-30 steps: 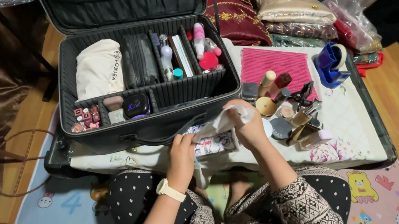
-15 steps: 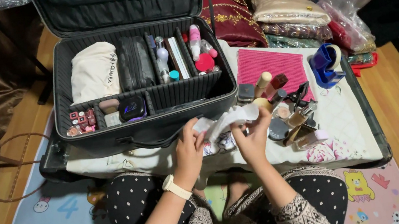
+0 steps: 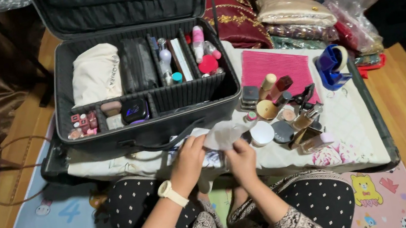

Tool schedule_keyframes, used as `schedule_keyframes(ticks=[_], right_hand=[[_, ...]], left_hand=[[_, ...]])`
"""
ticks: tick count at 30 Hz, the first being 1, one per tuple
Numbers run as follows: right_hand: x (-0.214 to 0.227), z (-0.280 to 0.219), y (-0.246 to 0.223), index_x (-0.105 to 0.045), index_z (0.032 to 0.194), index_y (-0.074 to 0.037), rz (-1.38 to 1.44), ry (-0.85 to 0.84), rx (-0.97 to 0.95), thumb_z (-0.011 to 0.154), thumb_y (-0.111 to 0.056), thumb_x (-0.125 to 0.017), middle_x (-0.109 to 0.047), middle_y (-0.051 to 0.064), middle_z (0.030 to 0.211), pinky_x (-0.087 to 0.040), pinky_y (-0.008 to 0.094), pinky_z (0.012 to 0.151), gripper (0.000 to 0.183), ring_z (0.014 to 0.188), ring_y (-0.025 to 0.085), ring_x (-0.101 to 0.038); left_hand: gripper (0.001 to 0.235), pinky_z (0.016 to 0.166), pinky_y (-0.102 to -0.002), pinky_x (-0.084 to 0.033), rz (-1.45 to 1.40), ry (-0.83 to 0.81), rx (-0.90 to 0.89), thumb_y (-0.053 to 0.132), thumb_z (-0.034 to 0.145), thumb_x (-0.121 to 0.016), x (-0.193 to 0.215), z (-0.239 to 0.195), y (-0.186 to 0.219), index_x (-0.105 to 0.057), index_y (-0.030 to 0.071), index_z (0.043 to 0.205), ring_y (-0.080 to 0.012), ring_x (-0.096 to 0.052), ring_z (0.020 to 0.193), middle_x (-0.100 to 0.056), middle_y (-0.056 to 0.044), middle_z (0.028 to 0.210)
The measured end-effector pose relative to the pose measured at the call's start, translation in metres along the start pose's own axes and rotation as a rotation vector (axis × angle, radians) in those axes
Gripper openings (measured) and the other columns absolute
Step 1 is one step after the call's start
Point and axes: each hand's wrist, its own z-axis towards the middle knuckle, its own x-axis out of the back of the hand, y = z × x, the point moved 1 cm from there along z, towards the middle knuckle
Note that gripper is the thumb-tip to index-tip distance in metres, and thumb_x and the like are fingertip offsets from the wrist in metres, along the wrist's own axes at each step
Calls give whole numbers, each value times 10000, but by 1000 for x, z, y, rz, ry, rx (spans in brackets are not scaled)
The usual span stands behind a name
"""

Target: Organizing and cleaning makeup products inside a professional makeup case

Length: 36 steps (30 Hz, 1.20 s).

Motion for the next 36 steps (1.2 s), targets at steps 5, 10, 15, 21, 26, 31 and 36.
schedule_keyframes(ticks=[5, 10, 15, 21, 26, 31, 36], right_hand=[[18, 18, -30, -783, 955, -97, 127, 54, -68, 865, 1, -745, -702, -11, 755, -538, 289, 728, 138, 748, 72, -576], [23, 31, -17, -686, 1120, -60, 244, -156, -9, 983, -77, -679, -723, 60, 927, -529, 323, 886, 138, 937, 115, -617], [9, 27, 15, -622, 1310, -11, -103, -328, -28, 734, -183, -947, -714, 219, 1202, -559, 503, 935, 683, 1141, 318, -678], [15, 37, 9, -780, 1038, -48, -116, -115, -66, 794, -221, -894, -774, 179, 909, -565, 451, 850, 320, 910, 261, -726], [46, 63, -10, -755, 1076, -42, -95, 45, -118, 863, -305, -866, -753, 133, 940, -518, 426, 876, 357, 880, 194, -641], [83, 62, -37, -732, 1003, -74, -231, 31, -58, 973, -278, -743, -720, 86, 842, -520, 361, 807, 207, 817, 146, -613], [96, 51, -48, -763, 1039, -56, -253, -150, 271, 942, -82, -696, -650, 99, 1021, -455, 353, 1009, 121, 1024, 241, -626]], left_hand=[[136, 675, -382, -573, 67, 1, -14, 200, 970, -602, -25, -8, -7, -635, 144, 1089, -299, -676, 782, -595, -39, 870], [86, 659, -380, -569, 136, 72, -56, 218, 1010, -575, -31, -7, -5, -627, 155, 1036, -291, -661, 760, -580, -30, 860], [116, 711, -410, -573, 5, 58, -63, 143, 968, -591, -19, -7, 0, -629, 137, 1078, -328, -666, 838, -603, -55, 909], [104, 689, -408, -558, 62, 98, -91, 211, 998, -599, -25, -6, -8, -630, 116, 969, -328, -658, 784, -583, -52, 856], [153, 761, -369, -554, 60, 101, -102, 219, 1016, -585, -6, -5, 9, -672, 157, 1125, -284, -667, 815, -586, -26, 866], [208, 792, -353, -540, -61, 130, -58, 246, 1024, -599, -19, -10, -3, -682, 170, 1199, -255, -666, 835, -601, -3, 876], [120, 767, -305, -555, -347, 271, 39, 126, 934, -719, -14, -16, -12, -772, 164, 1034, -222, -694, 810, -655, -1, 862]])
